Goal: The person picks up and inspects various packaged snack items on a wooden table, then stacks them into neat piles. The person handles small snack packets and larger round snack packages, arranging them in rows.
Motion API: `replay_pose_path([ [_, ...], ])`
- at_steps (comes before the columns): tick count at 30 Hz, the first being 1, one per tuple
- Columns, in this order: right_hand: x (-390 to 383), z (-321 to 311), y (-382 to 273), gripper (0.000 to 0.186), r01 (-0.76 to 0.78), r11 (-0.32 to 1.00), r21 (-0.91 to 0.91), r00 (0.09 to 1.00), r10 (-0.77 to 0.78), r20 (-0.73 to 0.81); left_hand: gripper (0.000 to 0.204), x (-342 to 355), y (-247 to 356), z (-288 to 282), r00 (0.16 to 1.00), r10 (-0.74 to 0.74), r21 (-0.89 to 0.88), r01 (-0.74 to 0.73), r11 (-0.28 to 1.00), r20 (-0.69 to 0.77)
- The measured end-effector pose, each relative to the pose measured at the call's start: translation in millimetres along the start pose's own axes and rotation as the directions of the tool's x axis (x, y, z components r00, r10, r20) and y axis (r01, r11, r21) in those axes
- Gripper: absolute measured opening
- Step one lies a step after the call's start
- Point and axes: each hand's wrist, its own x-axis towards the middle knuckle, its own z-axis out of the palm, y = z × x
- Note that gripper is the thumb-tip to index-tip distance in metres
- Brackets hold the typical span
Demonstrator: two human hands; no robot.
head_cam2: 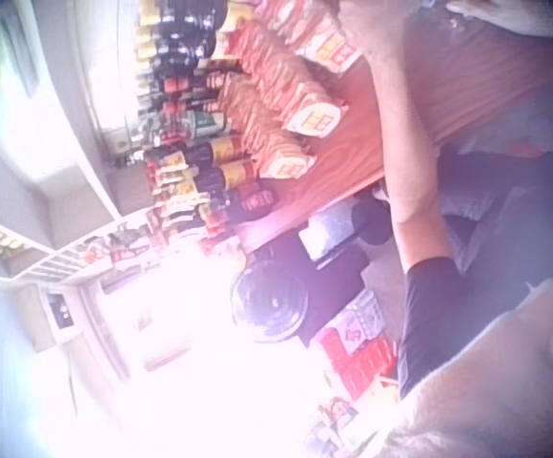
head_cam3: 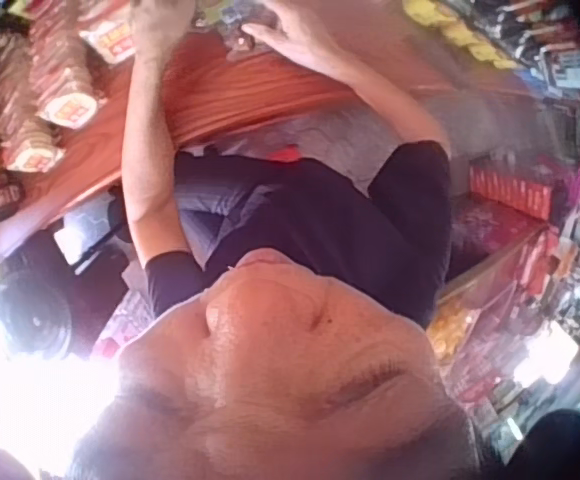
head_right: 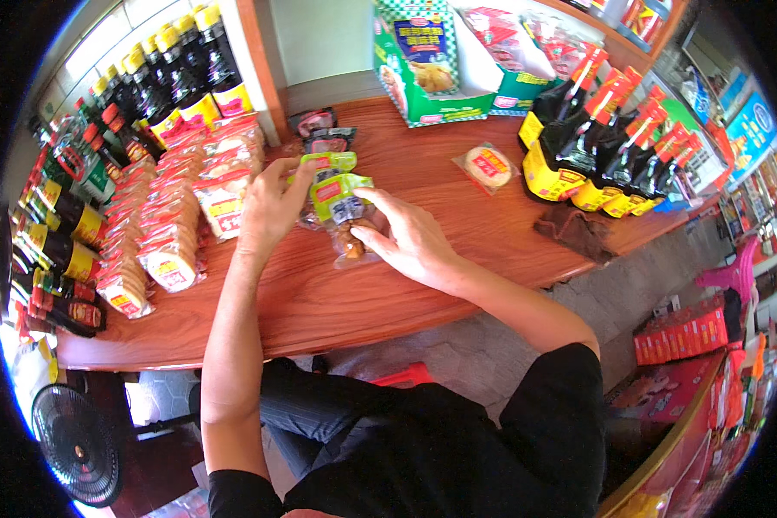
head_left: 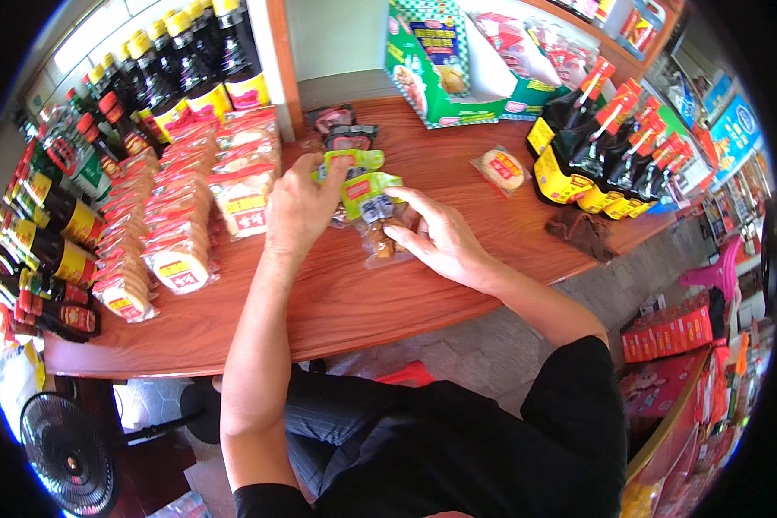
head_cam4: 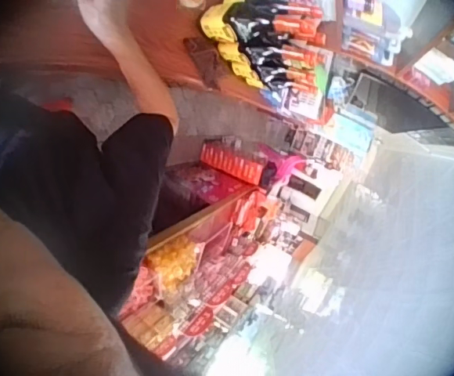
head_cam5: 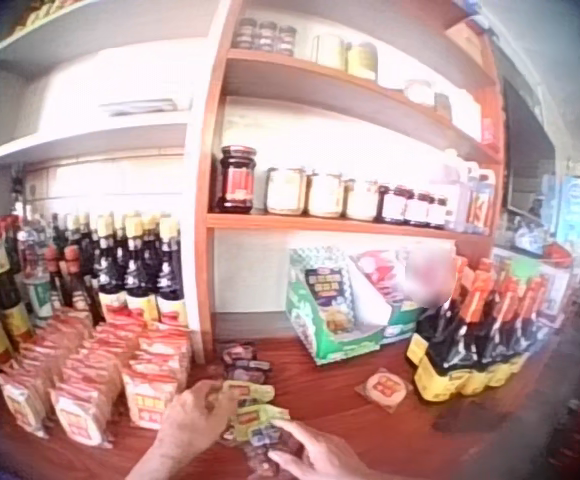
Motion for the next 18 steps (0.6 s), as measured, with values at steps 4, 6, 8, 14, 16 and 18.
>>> replay_pose_path([
  [4,5,-42,-1,0.028,0.108,0.898,-0.428,0.966,-0.196,-0.167,0.042,-3,19,-13,0.991,0.079,0.037,-0.075,0.997,-0.108],
  [6,13,-74,22,0.035,0.099,0.724,-0.683,0.923,-0.322,-0.208,0.038,-2,26,-15,0.977,0.144,0.003,-0.146,0.989,-0.16],
  [8,12,-101,42,0.049,-0.004,0.582,-0.813,0.932,-0.292,-0.214,0.031,-3,30,-14,0.957,0.203,-0.071,-0.222,0.973,-0.207],
  [14,12,-130,101,0.09,-0.307,0.623,-0.72,0.952,0.197,-0.236,0.022,-5,33,-3,0.912,0.318,-0.274,-0.385,0.881,-0.261],
  [16,16,-134,106,0.092,-0.305,0.719,-0.624,0.952,0.217,-0.216,0.021,-6,27,-1,0.908,0.338,-0.29,-0.403,0.868,-0.248],
  [18,18,-134,106,0.094,-0.295,0.772,-0.562,0.955,0.214,-0.207,0.023,-6,26,0,0.902,0.355,-0.265,-0.415,0.87,-0.246],
])
